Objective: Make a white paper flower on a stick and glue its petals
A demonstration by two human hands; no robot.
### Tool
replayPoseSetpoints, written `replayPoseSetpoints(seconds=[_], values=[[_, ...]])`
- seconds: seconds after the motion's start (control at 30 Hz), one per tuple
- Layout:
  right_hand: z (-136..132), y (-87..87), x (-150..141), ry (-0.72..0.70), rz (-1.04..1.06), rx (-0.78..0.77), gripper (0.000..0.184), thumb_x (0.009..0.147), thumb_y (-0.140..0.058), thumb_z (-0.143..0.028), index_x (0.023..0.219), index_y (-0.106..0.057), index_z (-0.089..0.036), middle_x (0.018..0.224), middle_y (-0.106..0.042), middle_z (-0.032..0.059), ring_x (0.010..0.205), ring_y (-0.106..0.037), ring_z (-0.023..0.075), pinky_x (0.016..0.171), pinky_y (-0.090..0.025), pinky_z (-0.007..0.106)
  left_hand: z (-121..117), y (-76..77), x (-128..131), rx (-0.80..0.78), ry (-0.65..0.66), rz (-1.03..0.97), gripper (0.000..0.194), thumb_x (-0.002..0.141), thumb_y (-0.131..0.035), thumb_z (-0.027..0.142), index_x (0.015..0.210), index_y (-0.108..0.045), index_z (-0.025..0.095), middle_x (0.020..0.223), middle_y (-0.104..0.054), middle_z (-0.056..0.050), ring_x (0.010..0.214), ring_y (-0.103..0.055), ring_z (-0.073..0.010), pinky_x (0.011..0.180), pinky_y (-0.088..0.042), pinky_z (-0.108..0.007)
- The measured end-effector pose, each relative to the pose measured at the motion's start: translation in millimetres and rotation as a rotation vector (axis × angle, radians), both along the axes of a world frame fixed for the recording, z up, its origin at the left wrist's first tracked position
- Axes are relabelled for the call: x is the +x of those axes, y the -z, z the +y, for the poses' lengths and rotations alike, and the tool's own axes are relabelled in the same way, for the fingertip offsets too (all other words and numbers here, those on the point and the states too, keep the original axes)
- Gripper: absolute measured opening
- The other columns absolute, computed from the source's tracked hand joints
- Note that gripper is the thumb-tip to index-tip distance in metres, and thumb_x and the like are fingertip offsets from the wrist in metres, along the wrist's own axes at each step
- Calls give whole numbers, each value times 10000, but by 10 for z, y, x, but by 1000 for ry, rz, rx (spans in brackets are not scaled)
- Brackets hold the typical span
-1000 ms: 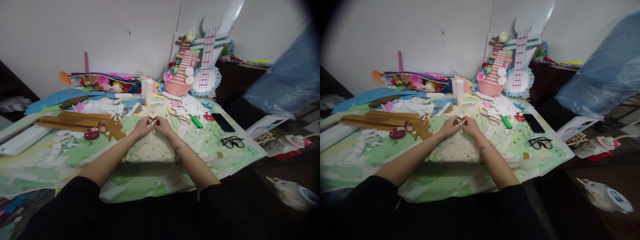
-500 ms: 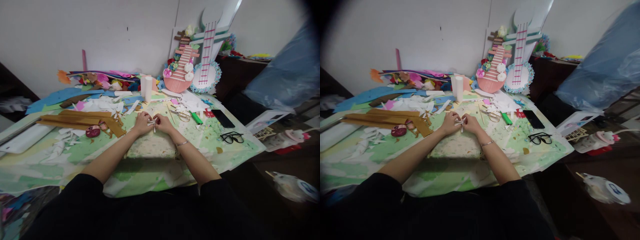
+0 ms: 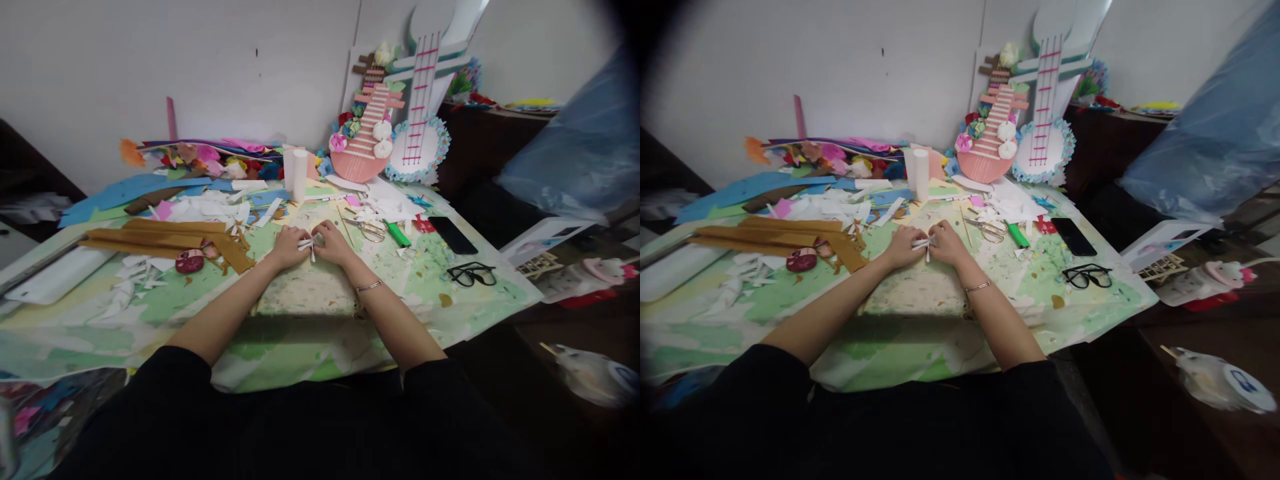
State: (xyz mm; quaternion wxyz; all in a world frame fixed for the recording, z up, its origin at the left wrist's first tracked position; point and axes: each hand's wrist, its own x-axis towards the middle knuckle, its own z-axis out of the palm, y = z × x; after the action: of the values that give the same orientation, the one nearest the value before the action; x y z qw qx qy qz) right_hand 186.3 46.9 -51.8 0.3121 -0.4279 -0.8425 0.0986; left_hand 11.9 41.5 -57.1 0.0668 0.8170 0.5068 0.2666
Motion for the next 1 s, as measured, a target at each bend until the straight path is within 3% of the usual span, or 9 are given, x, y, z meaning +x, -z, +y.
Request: replayPoseSetpoints(seconds=[0.13,0.27,0.43,0.67,0.83,1.0], values=[[-13,-9,-6,45,-66,19,183,732,-580,-210,904,-589,-148,873,-573,75,794,-514,189,733,-401,293,4,-12,-13,5,-7,-20,190,711,-586,313,836,-657,189,868,-629,-84,918,-494,-274,846,-365,-419],[-8,-14,-17,-27,-108,13,39,752,-553,-194,737,-579,-170,739,-574,48,758,-499,181,725,-375,286,-13,-30,-44,19,-3,-48,128,708,-588,276,782,-647,190,863,-656,-70,927,-506,-261,860,-365,-410],[4,-3,-18,-79,-121,17,101,759,-512,-135,813,-590,-169,823,-603,59,835,-507,186,764,-361,289,-57,-46,-81,54,-4,-81,162,702,-623,318,777,-660,179,825,-666,-83,951,-516,-279,843,-365,-420],[-17,-23,-1,-95,-108,-11,124,745,-551,-133,861,-573,-172,782,-625,30,752,-522,167,687,-337,265,-14,-6,-105,77,84,-117,114,691,-626,274,745,-674,186,804,-686,-56,902,-539,-246,842,-382,-389],[-46,-45,-12,-75,-65,-18,316,759,-555,-114,1067,-553,-183,791,-666,2,771,-551,163,709,-340,263,6,12,-120,105,149,-135,120,708,-617,273,752,-689,187,818,-701,-52,898,-550,-237,842,-381,-377],[-73,-63,-12,-6,-108,-12,249,745,-570,-117,978,-627,-186,784,-677,22,788,-552,180,735,-339,284,-6,6,-122,155,189,-120,99,707,-608,225,749,-687,184,817,-699,-56,916,-553,-239,855,-366,-379]])
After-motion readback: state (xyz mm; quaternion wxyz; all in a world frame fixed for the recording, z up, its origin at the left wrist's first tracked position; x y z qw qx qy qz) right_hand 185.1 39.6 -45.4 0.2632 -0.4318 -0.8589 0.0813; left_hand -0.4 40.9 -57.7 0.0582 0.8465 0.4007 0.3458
